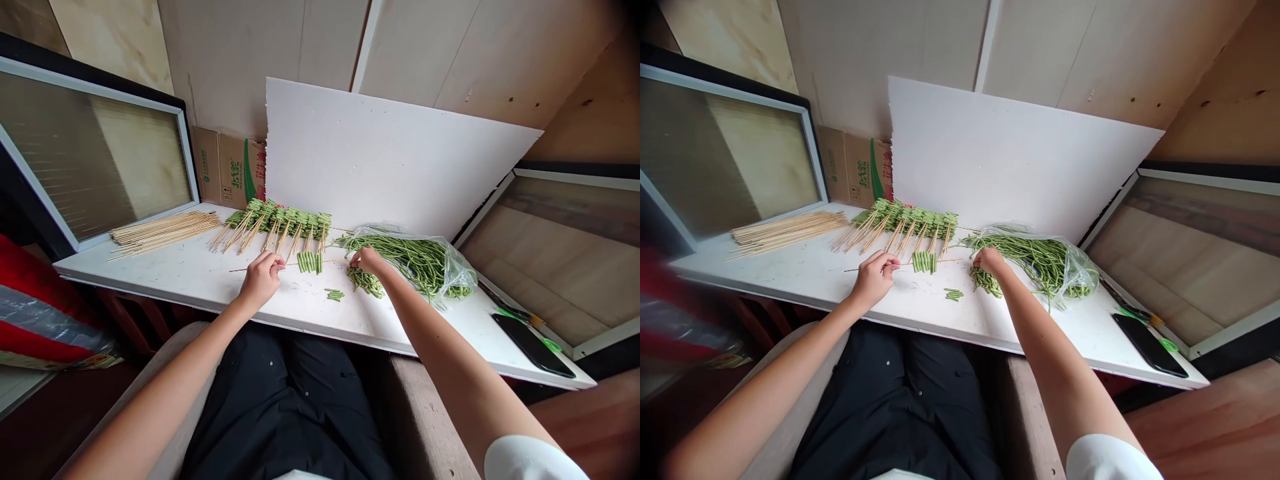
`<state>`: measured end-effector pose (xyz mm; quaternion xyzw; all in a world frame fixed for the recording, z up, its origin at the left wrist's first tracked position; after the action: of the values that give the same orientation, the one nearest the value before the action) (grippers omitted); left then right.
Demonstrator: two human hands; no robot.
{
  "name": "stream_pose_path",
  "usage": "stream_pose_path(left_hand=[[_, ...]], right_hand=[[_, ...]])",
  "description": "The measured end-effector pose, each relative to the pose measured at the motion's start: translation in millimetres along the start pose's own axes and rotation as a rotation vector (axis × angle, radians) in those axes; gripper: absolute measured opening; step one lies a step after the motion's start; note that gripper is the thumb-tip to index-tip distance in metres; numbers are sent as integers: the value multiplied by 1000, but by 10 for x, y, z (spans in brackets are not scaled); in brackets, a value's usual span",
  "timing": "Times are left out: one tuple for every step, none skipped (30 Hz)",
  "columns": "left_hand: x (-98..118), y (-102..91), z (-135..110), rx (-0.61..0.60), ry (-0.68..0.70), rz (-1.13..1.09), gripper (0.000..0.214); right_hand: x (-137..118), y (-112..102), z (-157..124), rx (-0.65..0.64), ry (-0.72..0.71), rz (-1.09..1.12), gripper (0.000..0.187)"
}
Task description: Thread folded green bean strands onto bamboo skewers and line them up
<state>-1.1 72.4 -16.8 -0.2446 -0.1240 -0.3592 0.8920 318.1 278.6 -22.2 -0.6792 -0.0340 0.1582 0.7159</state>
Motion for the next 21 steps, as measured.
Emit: stream_pose_path(left_hand=[[2, -3, 3, 0, -1, -6, 23], [4, -6, 5, -2, -2, -10, 24], [6, -9, 8, -4, -4, -11, 24], [7, -12, 10, -7, -6, -10, 24], [7, -15, 12, -12, -9, -8, 24], [6, -18, 13, -17, -12, -6, 23], [3, -22, 14, -20, -16, -5, 23], [-1, -24, 14, -23, -22, -5, 23], [-5, -26, 14, -25, -27, -4, 23], [-8, -27, 13, -27, -31, -3, 23], [-10, -28, 12, -28, -32, 1, 23], [-10, -27, 11, -28, -31, 5, 23], [-9, -26, 9, -28, -27, 10, 23], [-7, -24, 7, -28, -21, 13, 23], [-5, -22, 5, -26, -14, 14, 24], [-5, -19, 2, -24, -7, 15, 24], [-5, -16, -2, -22, -1, 15, 24], [-7, -13, -5, -21, 4, 13, 25], [-11, -11, -7, -20, 6, 13, 25], [-14, -10, -8, -19, 6, 13, 26], [-17, -10, -7, -16, 5, 15, 26]], right_hand=[[-24, -28, -4, 7, -11, -8, 8], [-54, -54, -18, 19, -27, -12, 7], [-88, -78, -41, 36, -44, -15, 9], [-125, -99, -77, 60, -62, -19, 12], [-171, -114, -125, 84, -93, -13, 15], [-229, -117, -186, 96, -142, 9, 16], [-292, -104, -258, 86, -201, 50, 17], [-358, -76, -339, 53, -263, 103, 16], [-423, -37, -427, -1, -322, 164, 16], [-479, 10, -516, -68, -362, 213, 14], [-528, 53, -603, -127, -389, 246, 12], [-571, 88, -684, -170, -408, 264, 10], [-608, 110, -754, -193, -418, 276, 9], [-639, 120, -812, -196, -422, 285, 9], [-664, 121, -859, -184, -417, 293, 9], [-685, 116, -894, -165, -406, 300, 7], [-704, 110, -922, -146, -398, 306, 6], [-723, 108, -944, -136, -395, 311, 6], [-741, 110, -961, -134, -396, 318, 9], [-752, 113, -973, -134, -398, 330, 11], [-756, 115, -979, -129, -398, 347, 12]])
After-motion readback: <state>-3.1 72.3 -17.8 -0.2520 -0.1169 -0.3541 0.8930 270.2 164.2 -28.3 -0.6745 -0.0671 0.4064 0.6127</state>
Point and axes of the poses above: each hand's wrist, its own z-axis towards the middle knuckle, its own y-axis out of the palm, x = y × z, the point moved 5 cm from there along z, towards the middle knuckle, and after that the axes turned 1 degree about x, right-handed, at the moved point
